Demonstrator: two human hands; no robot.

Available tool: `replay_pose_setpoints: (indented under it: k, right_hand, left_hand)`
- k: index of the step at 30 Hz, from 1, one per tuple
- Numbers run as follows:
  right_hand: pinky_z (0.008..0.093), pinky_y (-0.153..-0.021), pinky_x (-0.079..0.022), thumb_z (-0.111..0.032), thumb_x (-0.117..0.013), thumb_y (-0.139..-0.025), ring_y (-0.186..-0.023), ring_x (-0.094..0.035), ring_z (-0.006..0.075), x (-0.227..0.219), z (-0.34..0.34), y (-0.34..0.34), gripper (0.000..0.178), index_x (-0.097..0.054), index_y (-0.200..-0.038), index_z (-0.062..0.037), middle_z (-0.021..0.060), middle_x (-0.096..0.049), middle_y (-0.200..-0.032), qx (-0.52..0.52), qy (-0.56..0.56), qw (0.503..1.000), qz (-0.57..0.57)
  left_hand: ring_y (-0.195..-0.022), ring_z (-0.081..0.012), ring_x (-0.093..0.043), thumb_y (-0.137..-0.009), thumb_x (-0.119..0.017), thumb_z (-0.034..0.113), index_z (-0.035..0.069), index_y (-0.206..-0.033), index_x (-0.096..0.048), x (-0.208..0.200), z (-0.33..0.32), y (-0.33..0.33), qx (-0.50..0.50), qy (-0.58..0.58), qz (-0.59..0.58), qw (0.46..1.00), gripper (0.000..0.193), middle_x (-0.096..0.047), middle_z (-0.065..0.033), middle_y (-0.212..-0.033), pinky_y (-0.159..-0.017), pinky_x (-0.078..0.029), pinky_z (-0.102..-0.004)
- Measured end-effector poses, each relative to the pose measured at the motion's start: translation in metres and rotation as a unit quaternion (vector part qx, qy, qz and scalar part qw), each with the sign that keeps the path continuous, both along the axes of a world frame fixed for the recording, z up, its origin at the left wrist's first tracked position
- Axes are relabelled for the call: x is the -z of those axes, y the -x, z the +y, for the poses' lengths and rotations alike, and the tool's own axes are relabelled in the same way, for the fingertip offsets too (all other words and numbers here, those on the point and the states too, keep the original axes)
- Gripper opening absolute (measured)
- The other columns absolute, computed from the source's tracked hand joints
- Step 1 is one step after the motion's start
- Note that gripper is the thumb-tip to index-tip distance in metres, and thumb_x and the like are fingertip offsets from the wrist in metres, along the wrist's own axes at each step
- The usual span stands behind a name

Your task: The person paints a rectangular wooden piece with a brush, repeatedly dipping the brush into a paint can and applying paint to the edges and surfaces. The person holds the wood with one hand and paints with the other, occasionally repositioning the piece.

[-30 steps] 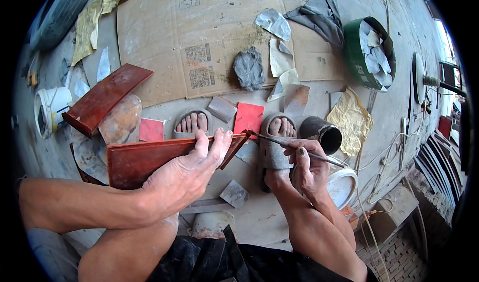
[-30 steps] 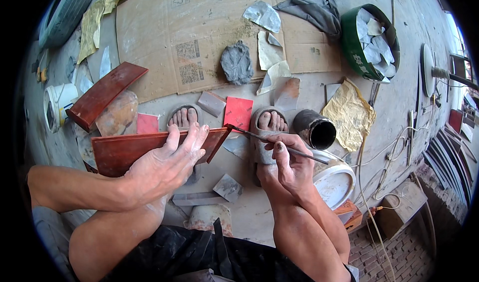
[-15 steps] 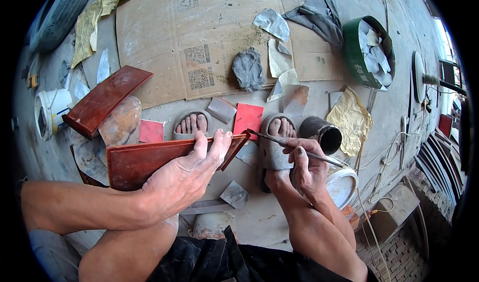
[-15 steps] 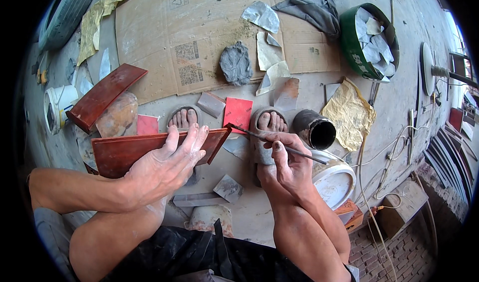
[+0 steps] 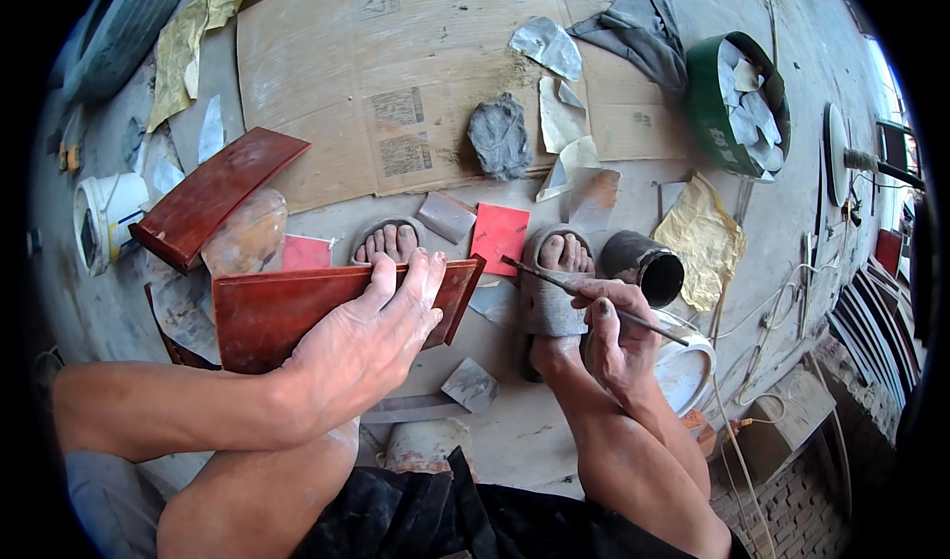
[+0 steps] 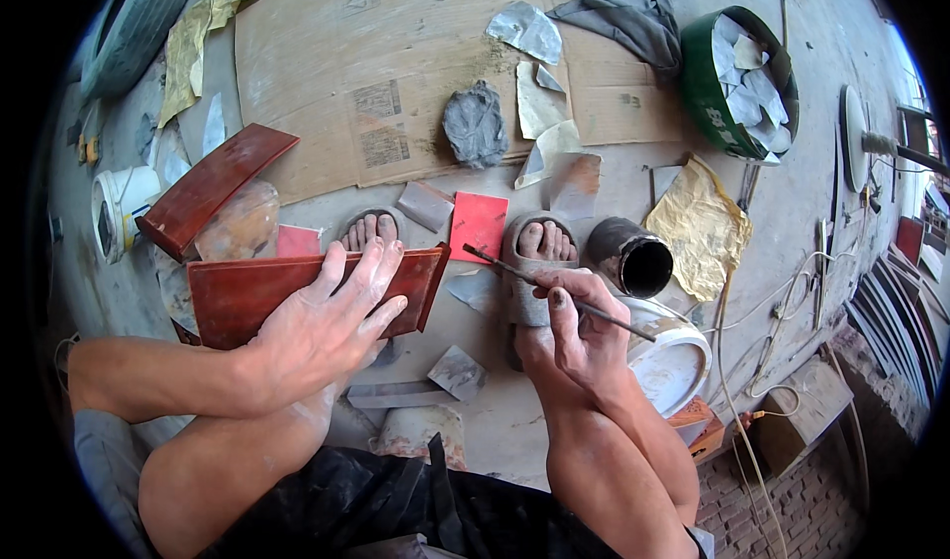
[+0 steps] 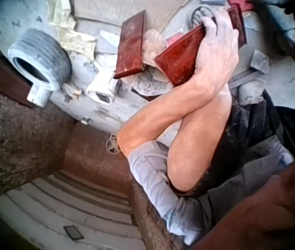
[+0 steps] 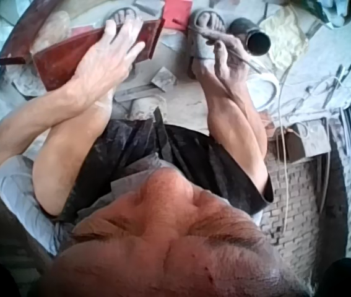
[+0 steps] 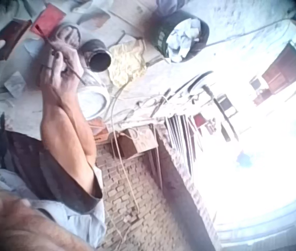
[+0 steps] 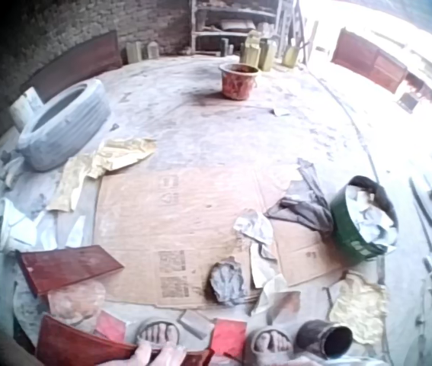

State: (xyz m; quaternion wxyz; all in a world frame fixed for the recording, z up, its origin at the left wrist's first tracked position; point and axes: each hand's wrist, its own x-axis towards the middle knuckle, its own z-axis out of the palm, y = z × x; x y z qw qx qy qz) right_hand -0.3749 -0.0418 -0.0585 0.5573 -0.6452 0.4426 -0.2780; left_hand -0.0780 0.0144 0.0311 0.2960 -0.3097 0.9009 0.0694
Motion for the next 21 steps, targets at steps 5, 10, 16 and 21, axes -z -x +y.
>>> replay_pose_setpoints:
  k: [5, 10, 16, 21]
  right_hand:
    - [0.0345, -0.076, -0.055, 0.003, -0.06, -0.092, -0.083, -0.068, 0.0273, -0.012, -0.008, -0.008, 0.018, -0.063, -0.11, 0.0007, 0.0164, -0.071, -0.101, -0.117, 0.09, 0.988, 0.039]
    - [0.036, -0.077, -0.055, 0.007, -0.064, -0.086, -0.088, -0.069, 0.0298, -0.01, -0.013, -0.022, 0.024, -0.062, -0.109, 0.0, 0.0156, -0.071, -0.108, -0.168, 0.144, 0.975, 0.023]
    - [0.0369, -0.077, -0.056, 0.01, -0.067, -0.082, -0.09, -0.068, 0.0308, -0.01, -0.016, -0.027, 0.031, -0.06, -0.11, 0.001, 0.0164, -0.069, -0.11, -0.204, 0.18, 0.962, 0.026]
    - [0.0372, -0.077, -0.056, 0.01, -0.067, -0.081, -0.089, -0.068, 0.0312, -0.009, -0.015, -0.026, 0.031, -0.06, -0.111, 0.0015, 0.0164, -0.069, -0.11, -0.208, 0.185, 0.96, 0.029]
  left_hand:
    - [-0.143, -0.0454, -0.031, -0.098, -0.052, 0.034, 0.007, -0.14, -0.057, 0.005, 0.006, -0.002, -0.071, -0.031, 0.015, 0.997, 0.049, -0.031, -0.0346, -0.155, -0.112, -0.028, -0.0624]
    - [-0.142, -0.0456, -0.032, -0.098, -0.052, 0.034, 0.008, -0.139, -0.058, 0.006, 0.007, -0.001, -0.054, -0.032, -0.002, 0.998, 0.049, -0.032, -0.0349, -0.154, -0.111, -0.03, -0.0614]
    - [-0.141, -0.0458, -0.033, -0.097, -0.051, 0.031, 0.008, -0.14, -0.058, 0.004, 0.005, 0.001, -0.043, -0.023, -0.016, 0.999, 0.049, -0.034, -0.0349, -0.153, -0.111, -0.031, -0.0597]
    - [-0.142, -0.0472, -0.033, -0.097, -0.05, 0.029, 0.008, -0.141, -0.058, 0.005, 0.006, 0.001, -0.033, -0.026, -0.014, 0.999, 0.049, -0.033, -0.0363, -0.153, -0.111, -0.03, -0.0593]
